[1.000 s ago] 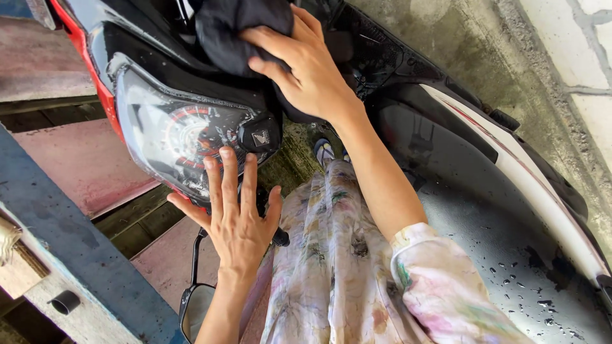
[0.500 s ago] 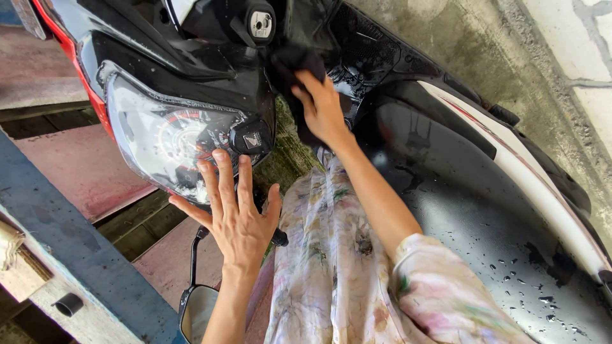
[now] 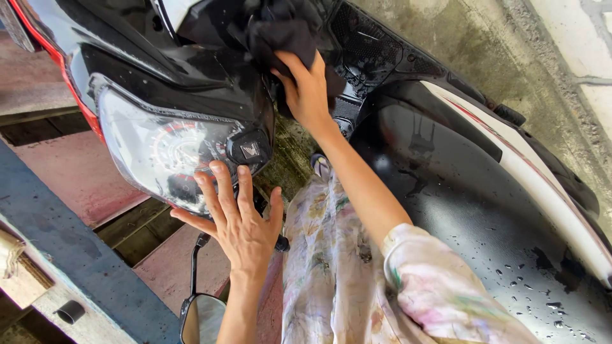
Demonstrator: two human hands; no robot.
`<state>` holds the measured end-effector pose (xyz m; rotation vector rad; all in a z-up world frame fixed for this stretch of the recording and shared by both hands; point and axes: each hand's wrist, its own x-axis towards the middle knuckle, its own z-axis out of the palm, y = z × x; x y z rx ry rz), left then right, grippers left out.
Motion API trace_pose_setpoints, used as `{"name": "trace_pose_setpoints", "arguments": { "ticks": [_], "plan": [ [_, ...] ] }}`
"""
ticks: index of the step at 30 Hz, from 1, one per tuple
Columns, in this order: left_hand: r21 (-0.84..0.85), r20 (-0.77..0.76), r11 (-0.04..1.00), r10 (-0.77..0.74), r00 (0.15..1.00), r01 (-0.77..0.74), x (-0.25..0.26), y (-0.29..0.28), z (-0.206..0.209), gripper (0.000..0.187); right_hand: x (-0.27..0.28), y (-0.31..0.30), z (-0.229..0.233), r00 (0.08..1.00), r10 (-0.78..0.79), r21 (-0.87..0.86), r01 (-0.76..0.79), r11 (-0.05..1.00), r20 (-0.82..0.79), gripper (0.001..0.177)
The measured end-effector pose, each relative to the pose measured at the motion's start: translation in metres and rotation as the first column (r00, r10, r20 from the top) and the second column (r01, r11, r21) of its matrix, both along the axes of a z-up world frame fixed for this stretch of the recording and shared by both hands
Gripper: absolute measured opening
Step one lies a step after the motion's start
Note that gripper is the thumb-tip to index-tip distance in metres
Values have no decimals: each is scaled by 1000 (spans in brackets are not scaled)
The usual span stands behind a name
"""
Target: Washing and wiping a red and black motorcycle using a cloth and soapy water from a bucket.
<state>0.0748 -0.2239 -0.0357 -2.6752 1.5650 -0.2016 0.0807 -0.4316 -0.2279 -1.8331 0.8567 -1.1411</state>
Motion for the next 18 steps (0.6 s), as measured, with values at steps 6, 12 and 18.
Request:
{"name": "trace_pose_setpoints", "arguments": {
  "ticks": [6,12,18],
  "plan": [
    [10,-25,1000,11,1000,-11,1,2,-1,86,32,-39,-26,981,102,-18,-107,994,-166,41],
    [15,-8,1000,-6,1000,6,2,1,1,90,8,-21,-46,983,56,116,-36,993,-173,41],
    [-21,2,1000,3,1000,-3,1,-4,-2,88,-8,-27,-27,985,-29,162,57,985,-169,34]
  ]
}}
